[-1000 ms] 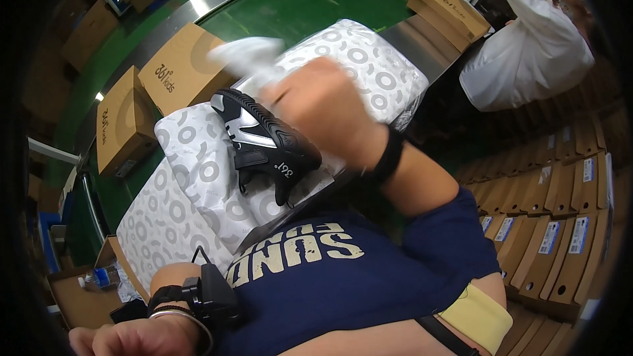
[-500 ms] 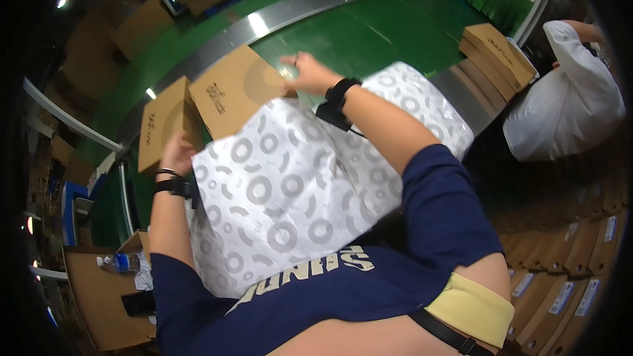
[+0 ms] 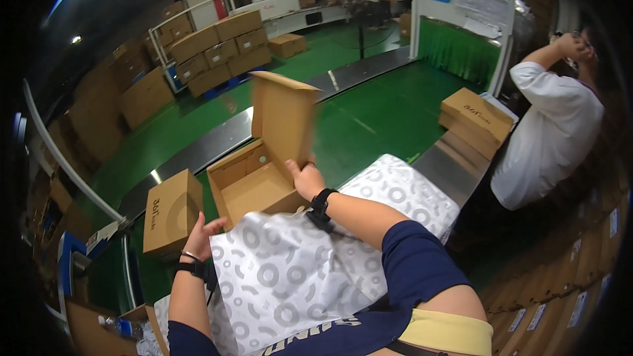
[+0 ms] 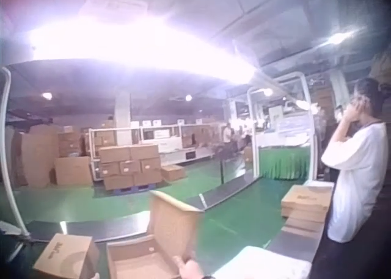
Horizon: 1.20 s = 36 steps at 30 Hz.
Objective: Pack shoes into boxes at a shoe manufacturing facility.
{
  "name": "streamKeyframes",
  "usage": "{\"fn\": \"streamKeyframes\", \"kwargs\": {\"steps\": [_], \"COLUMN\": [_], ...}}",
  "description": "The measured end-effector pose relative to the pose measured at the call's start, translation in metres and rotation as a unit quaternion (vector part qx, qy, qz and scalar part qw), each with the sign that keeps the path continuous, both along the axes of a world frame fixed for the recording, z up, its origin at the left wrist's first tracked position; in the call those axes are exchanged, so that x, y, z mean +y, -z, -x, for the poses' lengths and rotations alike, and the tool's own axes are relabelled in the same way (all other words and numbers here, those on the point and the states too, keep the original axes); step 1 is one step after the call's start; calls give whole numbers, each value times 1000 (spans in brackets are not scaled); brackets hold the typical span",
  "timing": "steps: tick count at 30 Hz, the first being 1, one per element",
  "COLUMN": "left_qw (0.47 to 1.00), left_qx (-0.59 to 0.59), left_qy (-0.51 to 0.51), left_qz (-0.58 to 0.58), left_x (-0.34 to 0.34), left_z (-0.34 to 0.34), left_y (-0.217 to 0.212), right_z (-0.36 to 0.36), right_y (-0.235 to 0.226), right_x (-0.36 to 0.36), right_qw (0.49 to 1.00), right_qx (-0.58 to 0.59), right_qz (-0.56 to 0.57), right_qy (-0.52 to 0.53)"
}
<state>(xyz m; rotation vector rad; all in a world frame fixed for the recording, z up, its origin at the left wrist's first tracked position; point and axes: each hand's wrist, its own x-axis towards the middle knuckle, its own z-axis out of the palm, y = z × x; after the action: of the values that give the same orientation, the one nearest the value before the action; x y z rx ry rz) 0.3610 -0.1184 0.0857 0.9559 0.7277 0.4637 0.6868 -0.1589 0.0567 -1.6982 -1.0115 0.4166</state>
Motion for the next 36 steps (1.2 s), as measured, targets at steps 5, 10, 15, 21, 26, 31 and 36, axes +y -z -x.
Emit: {"fn": "streamKeyframes", "kwargs": {"steps": [5, 10, 15, 21, 26, 31, 36], "left_qw": [988, 863, 751, 959, 945, 970, 722], "left_qx": [157, 151, 373, 77, 25, -41, 557], "left_qy": [-3, -199, -10, -162, -130, -181, 23], "left_qz": [-10, -439, -545, -218, -301, -156, -409], "left_x": [-17, -72, -208, -212, -143, -9, 101], "left_z": [-9, -7, 17, 3, 4, -13, 8], "left_y": [9, -39, -30, 9, -44, -51, 37], "right_z": [-36, -38, 5, 42, 46, 38, 64], "right_y": [50, -2, -40, -46, -76, -97, -20], "right_x": [-3, -95, -193, -211, -160, -27, 47], "right_qw": [867, 901, 822, 851, 870, 834, 943], "right_qx": [465, 260, 137, 216, 296, 357, -47], "right_qz": [163, 212, 337, 199, 94, 158, 177], "right_qy": [-76, -275, -438, -435, -384, -391, -278]}}
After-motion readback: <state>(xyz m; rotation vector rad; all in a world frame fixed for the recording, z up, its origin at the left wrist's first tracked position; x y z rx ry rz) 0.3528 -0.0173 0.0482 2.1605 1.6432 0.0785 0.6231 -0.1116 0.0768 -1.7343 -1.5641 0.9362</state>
